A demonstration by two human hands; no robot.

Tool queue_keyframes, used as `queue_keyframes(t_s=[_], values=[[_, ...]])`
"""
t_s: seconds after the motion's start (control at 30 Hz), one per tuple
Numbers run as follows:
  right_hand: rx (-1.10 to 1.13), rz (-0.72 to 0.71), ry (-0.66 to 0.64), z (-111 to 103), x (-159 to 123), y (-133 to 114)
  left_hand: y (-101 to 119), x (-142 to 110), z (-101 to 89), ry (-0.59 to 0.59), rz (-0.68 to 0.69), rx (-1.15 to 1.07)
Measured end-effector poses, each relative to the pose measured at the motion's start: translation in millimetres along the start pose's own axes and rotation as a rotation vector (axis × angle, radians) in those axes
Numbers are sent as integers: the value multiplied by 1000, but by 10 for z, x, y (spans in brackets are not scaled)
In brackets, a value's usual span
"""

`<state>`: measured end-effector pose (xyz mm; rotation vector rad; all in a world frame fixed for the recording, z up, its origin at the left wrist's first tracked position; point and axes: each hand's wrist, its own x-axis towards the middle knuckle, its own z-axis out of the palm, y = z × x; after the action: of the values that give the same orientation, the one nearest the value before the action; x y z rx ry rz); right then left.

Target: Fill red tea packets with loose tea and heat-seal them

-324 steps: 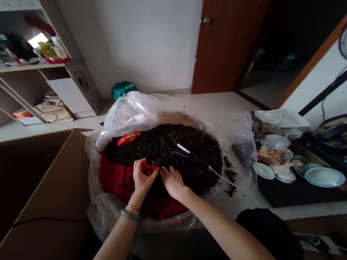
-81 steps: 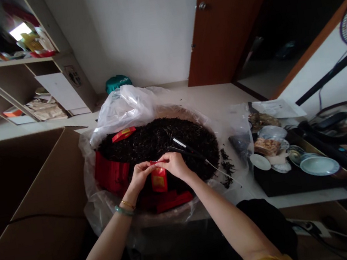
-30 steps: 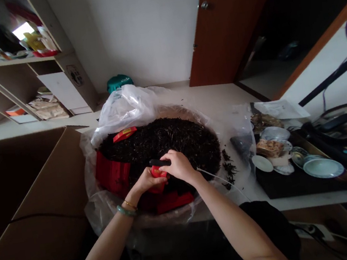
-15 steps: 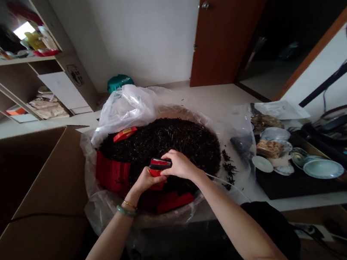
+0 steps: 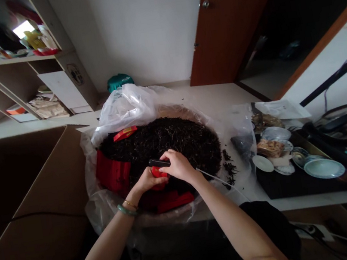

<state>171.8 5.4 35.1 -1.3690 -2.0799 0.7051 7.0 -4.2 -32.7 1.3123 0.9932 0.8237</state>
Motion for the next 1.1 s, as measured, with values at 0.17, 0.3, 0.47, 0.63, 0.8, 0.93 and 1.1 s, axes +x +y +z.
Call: queue_keyframes(t_s=[0.17,0.3,0.47,0.63,0.8,0.93,1.1], values=[[27,-45,24,-13,13,15,12,-9,5,-17,-49,-67],[2,-73,165,-105,76,209,43,-14,16,54,-90,-162],[-200,-32,343,-141,145,536,116,-9,23,145,-33,-281],[-161,-108,395,-19,107,361,172,-14,-3,252,30,-224],[68,-113,177,172,45,119,189,-13,5,271,137,-158],[107,-80,113,207,24,96,179,-8,-9,322,180,-107],[141,23,0,101,37,79,138,-1,-51,408,197,-64]])
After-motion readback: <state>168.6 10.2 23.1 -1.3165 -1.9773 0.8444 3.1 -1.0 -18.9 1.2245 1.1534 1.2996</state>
